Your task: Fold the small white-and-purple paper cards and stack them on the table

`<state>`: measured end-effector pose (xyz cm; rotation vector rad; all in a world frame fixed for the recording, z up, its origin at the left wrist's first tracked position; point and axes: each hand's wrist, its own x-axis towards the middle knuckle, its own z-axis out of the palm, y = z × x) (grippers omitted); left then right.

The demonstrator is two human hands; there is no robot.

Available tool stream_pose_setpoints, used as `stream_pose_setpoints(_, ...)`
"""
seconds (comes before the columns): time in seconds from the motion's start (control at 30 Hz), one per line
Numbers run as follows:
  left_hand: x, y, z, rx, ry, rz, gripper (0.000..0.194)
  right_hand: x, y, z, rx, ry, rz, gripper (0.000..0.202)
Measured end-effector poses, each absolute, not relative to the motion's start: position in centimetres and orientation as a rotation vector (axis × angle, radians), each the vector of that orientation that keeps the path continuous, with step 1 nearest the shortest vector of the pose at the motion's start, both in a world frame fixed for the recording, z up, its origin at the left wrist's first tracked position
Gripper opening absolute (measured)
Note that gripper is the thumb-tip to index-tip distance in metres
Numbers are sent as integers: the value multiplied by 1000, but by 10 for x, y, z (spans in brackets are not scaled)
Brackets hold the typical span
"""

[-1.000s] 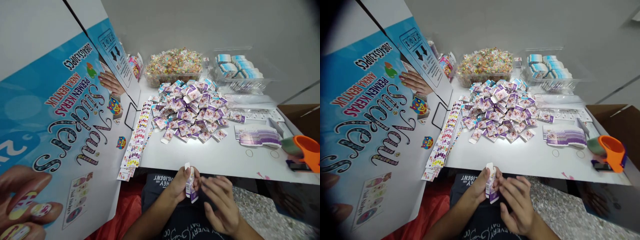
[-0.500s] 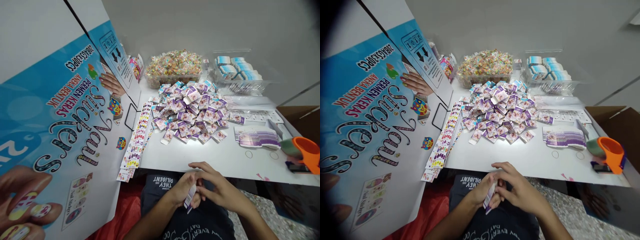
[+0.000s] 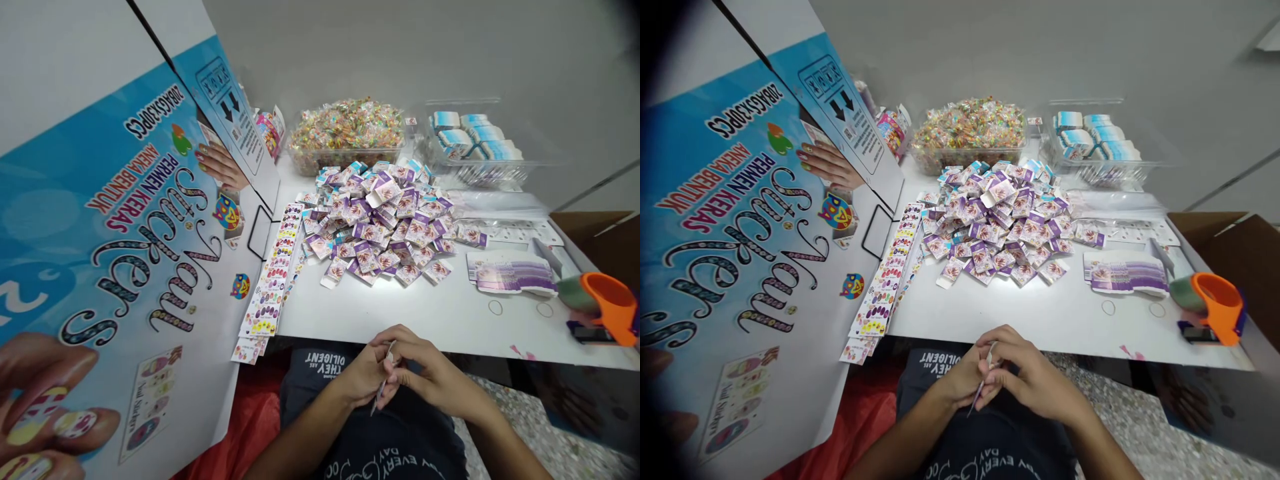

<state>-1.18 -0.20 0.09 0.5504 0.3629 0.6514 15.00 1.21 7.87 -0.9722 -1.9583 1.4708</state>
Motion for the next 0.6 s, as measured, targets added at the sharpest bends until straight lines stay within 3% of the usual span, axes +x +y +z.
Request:
stream_pose_setpoints(0.3,-16,3,7,781,635,610,73,150,9,82,-1089,-2142,1188,11)
stream_pose_setpoints(0.43,-12,1,11,582,578,574,60,151,5,76,-1177,-2265,965,12)
stream_pose_setpoints(0.6,-5,0,15,143,638,785,30,147,-5,61,-1227,-2095,740,18)
